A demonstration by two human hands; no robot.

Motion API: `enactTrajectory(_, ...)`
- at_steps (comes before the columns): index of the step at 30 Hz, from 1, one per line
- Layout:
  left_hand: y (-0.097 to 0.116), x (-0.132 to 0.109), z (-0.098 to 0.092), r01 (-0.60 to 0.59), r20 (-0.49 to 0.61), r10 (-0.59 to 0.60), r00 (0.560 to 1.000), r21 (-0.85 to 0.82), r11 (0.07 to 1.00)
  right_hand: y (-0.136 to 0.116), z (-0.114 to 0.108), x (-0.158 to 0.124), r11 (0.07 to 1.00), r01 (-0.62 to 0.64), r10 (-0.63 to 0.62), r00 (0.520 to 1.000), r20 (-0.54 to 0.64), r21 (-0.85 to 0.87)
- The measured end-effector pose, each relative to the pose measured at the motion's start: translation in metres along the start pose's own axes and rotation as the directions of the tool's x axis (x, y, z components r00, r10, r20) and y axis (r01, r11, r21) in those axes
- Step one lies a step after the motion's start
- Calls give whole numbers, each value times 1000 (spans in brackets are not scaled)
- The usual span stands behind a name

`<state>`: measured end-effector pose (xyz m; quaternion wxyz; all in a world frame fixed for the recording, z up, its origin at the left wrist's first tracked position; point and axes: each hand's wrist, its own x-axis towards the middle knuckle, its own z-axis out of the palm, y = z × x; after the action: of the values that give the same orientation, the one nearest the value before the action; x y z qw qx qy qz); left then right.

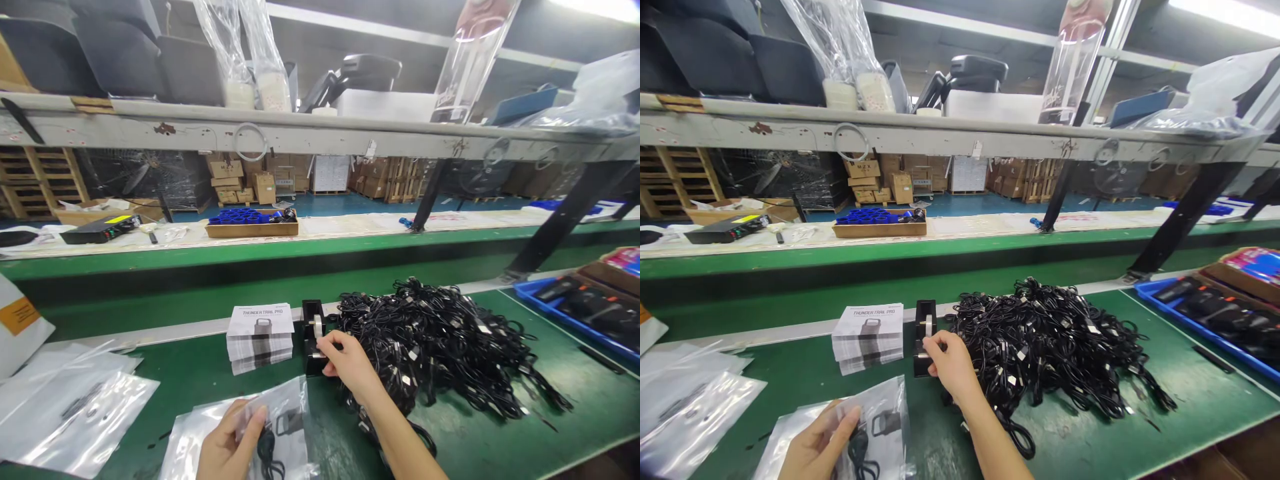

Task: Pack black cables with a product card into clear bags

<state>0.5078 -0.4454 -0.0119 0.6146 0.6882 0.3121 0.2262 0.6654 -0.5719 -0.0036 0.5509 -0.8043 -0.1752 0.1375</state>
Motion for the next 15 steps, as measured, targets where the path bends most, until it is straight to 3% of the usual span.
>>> enactTrajectory(5, 0, -2, 3, 54, -40, -53, 998, 13, 998, 7, 9, -24, 995, 48, -46, 999, -22, 90)
enactTrajectory(8, -1, -3, 5, 74, -48, -74, 996, -10, 997, 13, 16, -35, 989, 110, -118, 990, -78, -101)
enactTrajectory(10, -2, -3, 4, 84, -60, -86, 995, -31, 996, 13, 18, -42, 947, 128, -165, 981, -104, -295)
enactTrajectory(12, -3, -4, 3, 85, -78, -87, 993, -26, 996, 7, 16, -52, 910, 155, -215, 970, -118, -385)
enactTrajectory(15, -5, -5, 0, 81, -107, -81, 991, -6, 997, -8, 14, -67, 946, 205, -235, 967, -96, -252)
